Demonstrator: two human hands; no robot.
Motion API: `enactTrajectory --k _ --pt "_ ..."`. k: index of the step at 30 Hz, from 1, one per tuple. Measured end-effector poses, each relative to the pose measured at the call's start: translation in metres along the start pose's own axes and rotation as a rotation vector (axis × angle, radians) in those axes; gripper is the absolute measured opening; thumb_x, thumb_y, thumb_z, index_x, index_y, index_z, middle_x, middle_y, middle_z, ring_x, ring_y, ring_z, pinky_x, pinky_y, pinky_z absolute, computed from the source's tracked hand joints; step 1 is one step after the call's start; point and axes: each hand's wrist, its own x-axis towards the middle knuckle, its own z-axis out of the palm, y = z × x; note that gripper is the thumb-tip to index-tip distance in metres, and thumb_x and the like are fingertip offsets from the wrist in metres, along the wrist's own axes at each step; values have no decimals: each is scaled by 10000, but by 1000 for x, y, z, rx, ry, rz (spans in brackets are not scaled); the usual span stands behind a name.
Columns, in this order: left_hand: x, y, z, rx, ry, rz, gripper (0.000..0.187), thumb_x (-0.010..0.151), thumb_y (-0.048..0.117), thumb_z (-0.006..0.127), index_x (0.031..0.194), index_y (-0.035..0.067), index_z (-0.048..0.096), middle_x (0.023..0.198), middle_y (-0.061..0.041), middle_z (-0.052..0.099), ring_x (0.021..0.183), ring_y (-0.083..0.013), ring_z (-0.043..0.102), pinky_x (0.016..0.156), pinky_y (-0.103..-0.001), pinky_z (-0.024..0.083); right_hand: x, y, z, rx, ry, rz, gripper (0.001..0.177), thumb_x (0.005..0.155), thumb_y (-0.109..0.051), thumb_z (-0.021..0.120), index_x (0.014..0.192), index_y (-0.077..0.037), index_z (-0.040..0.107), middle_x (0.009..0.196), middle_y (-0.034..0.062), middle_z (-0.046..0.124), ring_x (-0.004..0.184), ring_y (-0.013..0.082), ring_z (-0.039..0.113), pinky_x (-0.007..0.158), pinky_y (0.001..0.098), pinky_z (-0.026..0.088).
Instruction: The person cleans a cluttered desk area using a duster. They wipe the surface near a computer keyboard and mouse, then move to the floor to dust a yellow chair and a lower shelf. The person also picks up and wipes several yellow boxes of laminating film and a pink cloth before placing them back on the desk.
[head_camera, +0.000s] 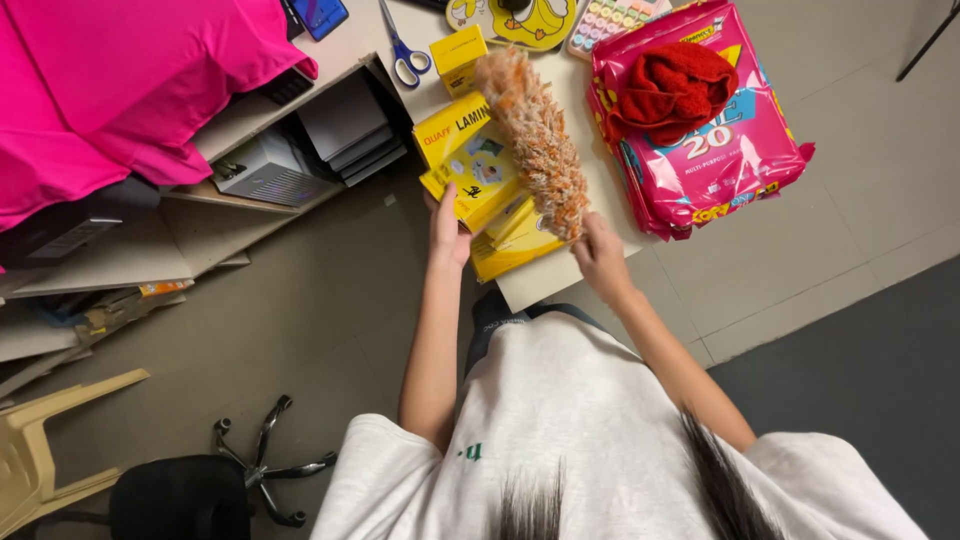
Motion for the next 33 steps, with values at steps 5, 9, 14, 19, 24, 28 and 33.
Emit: enactTrajectory --k 5,9,14,19,24,28,33 --pt "87 -101 -75 -596 -558 -123 488 1095 399 540 1466 91 470 1425 -153 571 1301 -356 555 1071 -611 481 -8 -5 4 -52 -107 -313 395 859 -16 641 1249 -58 599 1102 202 602 826 414 625 718 459 526" --pt "29 -43 -51 -666 -306 -277 431 970 363 511 1342 149 552 1321 -115 664 1235 -336 623 1009 -592 525 10 -9 -2 -85 11 -346 459 880 -22 606 1337 -60 609 1133 156 631 839 365 652 729 411 538" --pt "-2 -43 -66 -736 -511 -260 483 1070 356 518 1437 42 538 1359 -172 648 1201 -367 656 1003 -523 566 28 -30 -26 377 -150 282 383 969 -100 558 1344 -62 624 886 59 606 671 138 540 583 330 464" --pt "-14 -49 -59 -754 -565 -177 461 1049 365 525 1441 125 549 1382 -125 649 1210 -341 670 938 -519 579 19 -12 -16 525 -327 73 338 1015 -111 522 1340 -38 578 1116 -30 624 878 50 562 731 244 524" --pt "0 -48 -41 -789 -557 -126 480 999 429 560 1405 173 564 1348 -89 656 1203 -322 655 904 -530 569 10 -28 0 462 -533 340 329 1082 -195 498 1355 -65 628 906 27 613 739 89 537 646 255 501" --pt "22 -44 -50 -846 -534 -133 496 1033 383 569 1446 109 544 1382 -109 639 1264 -302 621 1047 -501 525 12 -41 -14 518 -508 504 505 971 -161 490 1475 -191 479 911 -37 627 696 62 524 601 241 495" --pt "41 -28 -60 -717 -479 -65 530 1004 296 622 1481 99 502 1423 -89 618 1326 -276 575 1118 -494 467 21 26 -5 882 -232 496 433 1042 -132 523 1457 -11 537 1013 19 639 780 101 572 639 277 493"
